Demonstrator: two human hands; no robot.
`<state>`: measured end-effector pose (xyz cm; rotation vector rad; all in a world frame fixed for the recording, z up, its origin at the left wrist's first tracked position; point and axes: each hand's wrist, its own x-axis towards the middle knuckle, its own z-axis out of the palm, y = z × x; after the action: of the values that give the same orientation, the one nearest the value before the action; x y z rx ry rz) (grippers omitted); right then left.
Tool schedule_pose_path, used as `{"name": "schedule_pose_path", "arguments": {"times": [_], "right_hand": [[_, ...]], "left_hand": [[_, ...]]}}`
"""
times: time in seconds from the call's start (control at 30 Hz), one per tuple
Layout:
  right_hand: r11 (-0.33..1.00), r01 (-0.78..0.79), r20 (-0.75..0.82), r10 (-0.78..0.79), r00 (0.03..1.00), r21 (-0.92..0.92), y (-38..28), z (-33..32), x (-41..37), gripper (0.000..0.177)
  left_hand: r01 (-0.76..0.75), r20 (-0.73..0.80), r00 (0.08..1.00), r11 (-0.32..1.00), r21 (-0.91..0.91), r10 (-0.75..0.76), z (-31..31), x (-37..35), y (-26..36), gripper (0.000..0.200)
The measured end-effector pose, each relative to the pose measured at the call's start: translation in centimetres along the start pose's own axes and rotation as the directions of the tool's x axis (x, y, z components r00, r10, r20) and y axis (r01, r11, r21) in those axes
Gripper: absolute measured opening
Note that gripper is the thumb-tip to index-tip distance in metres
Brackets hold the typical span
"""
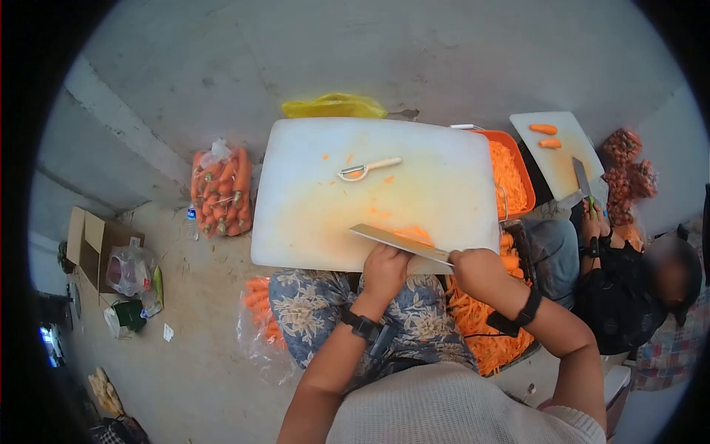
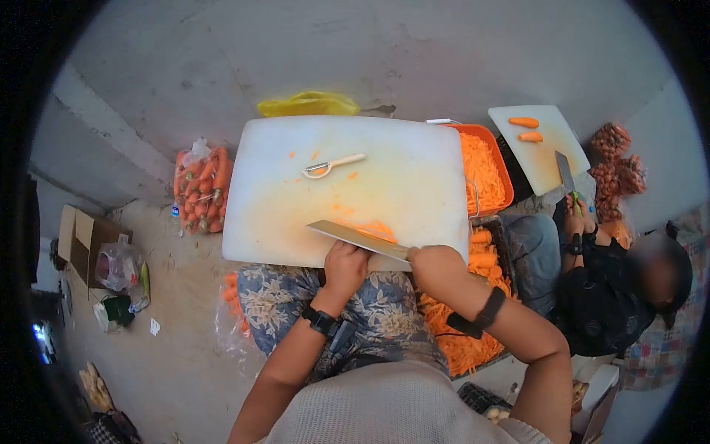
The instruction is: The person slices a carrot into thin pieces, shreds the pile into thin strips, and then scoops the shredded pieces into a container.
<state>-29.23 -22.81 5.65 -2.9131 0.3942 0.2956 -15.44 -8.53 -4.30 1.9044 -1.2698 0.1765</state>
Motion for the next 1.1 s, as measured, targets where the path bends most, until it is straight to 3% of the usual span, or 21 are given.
{"name": "schedule_pose_path", "arguments": {"times": [0.2, 0.4, 0.7, 0.8, 1.03, 1.1], "right_hand": [[0.995, -0.095, 0.026, 0.096, 0.995, -0.030, 0.9, 0.9, -2.4, 0.010], [0.999, -0.001, -0.029, 0.002, 1.000, 0.052, -0.5, 3.0, 2.9, 0.012], [0.998, -0.064, 0.067, 0.063, 0.996, 0.009, 0.6, 0.1, -1.8, 0.011], [0.996, -0.089, 0.029, 0.089, 0.996, 0.001, 0.9, 0.9, -2.4, 0.012], [0.996, -0.042, -0.037, 0.045, 0.998, 0.077, -0.7, 2.7, 2.3, 0.012], [0.996, -0.042, 0.043, 0.039, 0.998, 0.073, -0.9, 1.8, 2.0, 0.012]], "left_hand": [[0.005, -0.002, 1.000, 1.000, -0.028, -0.005, 0.5, -0.2, -0.2, 0.022], [-0.013, 0.000, 1.000, 1.000, -0.008, 0.013, 0.1, -0.1, -0.1, 0.020], [-0.023, -0.023, 0.999, 1.000, 0.013, 0.023, 0.7, -0.2, -0.6, 0.018], [-0.019, -0.019, 1.000, 1.000, -0.009, 0.019, 0.8, -0.3, -0.7, 0.018], [0.003, -0.018, 1.000, 1.000, -0.002, -0.003, 0.4, -0.2, -0.3, 0.017], [-0.018, -0.024, 1.000, 1.000, 0.004, 0.018, 0.0, -0.3, -0.1, 0.015]]}}
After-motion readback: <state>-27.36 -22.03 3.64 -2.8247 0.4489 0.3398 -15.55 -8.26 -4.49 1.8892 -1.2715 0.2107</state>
